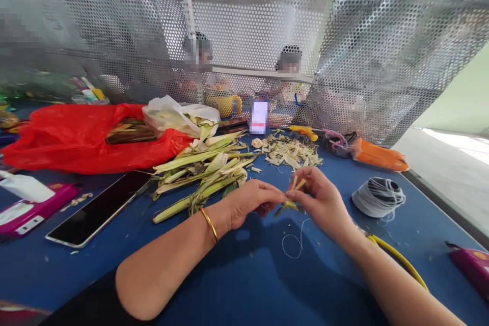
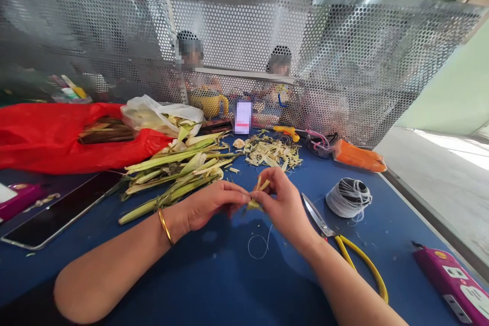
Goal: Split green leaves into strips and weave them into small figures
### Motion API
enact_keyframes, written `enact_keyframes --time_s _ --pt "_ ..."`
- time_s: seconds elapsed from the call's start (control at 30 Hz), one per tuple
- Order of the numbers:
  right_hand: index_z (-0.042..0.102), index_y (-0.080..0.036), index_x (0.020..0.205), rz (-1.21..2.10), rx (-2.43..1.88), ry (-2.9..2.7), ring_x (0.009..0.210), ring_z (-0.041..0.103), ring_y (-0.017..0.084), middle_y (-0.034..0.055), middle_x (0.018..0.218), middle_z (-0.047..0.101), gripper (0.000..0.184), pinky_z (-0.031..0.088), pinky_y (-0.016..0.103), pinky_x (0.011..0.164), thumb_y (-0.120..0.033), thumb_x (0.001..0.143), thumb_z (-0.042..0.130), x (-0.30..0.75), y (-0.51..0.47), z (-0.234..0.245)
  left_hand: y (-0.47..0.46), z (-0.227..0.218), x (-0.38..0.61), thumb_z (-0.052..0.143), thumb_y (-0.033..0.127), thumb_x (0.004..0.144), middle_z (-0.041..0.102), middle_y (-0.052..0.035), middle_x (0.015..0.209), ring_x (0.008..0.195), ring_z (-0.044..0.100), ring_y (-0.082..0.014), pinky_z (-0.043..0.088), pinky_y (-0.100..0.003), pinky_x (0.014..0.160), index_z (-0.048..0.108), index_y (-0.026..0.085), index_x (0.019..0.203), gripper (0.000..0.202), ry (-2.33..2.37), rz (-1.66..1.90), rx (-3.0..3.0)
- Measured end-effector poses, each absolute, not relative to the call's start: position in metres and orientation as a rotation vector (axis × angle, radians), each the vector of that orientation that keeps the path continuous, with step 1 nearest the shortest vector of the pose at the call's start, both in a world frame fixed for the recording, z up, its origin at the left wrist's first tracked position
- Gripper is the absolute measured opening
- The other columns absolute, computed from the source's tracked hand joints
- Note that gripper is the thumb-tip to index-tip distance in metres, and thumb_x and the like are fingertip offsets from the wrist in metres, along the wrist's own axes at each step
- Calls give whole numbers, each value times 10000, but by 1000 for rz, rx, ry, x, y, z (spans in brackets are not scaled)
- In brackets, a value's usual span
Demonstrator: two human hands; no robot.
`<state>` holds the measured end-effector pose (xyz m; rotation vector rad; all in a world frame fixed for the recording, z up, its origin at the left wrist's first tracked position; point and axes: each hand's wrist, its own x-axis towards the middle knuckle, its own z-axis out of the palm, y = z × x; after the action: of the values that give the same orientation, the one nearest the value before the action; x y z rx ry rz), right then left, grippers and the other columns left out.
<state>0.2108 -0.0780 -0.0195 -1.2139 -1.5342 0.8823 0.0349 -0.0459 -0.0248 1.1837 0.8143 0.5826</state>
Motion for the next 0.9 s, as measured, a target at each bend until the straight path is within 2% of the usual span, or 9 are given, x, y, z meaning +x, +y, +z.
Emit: enact_keyframes --time_s 0.1,0.13,0.2,0.3,0.7,0.9 --pt "546 -207 936 896 -1193 -1291 597 569 130 -36 688 616 328 453 260 576 -327 686 722 213 -74 -20 -45 -23 33 631 466 762 687 -44 803 770 576 -145 421 -272 769 747 166 814 326 696 744 1131" --pt "557 -201 924 884 -1186 -1242 595 570 129 -33 681 619 331 457 262 584 -332 675 733 214 -73 -20 -45 -23 34 637 473 763 702 -53 893 861 587 -163 414 -284 831 748 174 877 338 666 776 1126" --pt "567 -195 897 868 -1169 -1181 590 573 126 -27 677 630 324 464 265 594 -326 662 748 214 -71 -21 -46 -23 38 734 409 694 709 -49 953 929 592 -179 406 -294 882 740 182 905 310 672 808 1150" --pt "564 -197 877 900 -1147 -1155 590 582 126 -24 678 645 314 472 262 586 -305 655 758 209 -73 -23 -50 -27 46 808 311 617 714 -35 889 868 609 -167 424 -295 865 727 171 860 292 715 836 1183" --pt "535 -205 780 886 -1175 -1156 562 546 113 -42 652 606 287 458 237 531 -308 635 760 198 -77 -28 -59 -37 57 809 286 606 677 -3 729 739 608 -132 445 -273 798 643 150 759 263 713 951 1012" --pt "563 -193 784 1011 -1154 -1105 547 569 125 -48 612 593 314 469 256 548 -347 627 787 199 -76 -30 -59 -35 57 797 249 622 695 -6 724 736 632 -138 448 -275 798 626 162 810 269 743 951 955"
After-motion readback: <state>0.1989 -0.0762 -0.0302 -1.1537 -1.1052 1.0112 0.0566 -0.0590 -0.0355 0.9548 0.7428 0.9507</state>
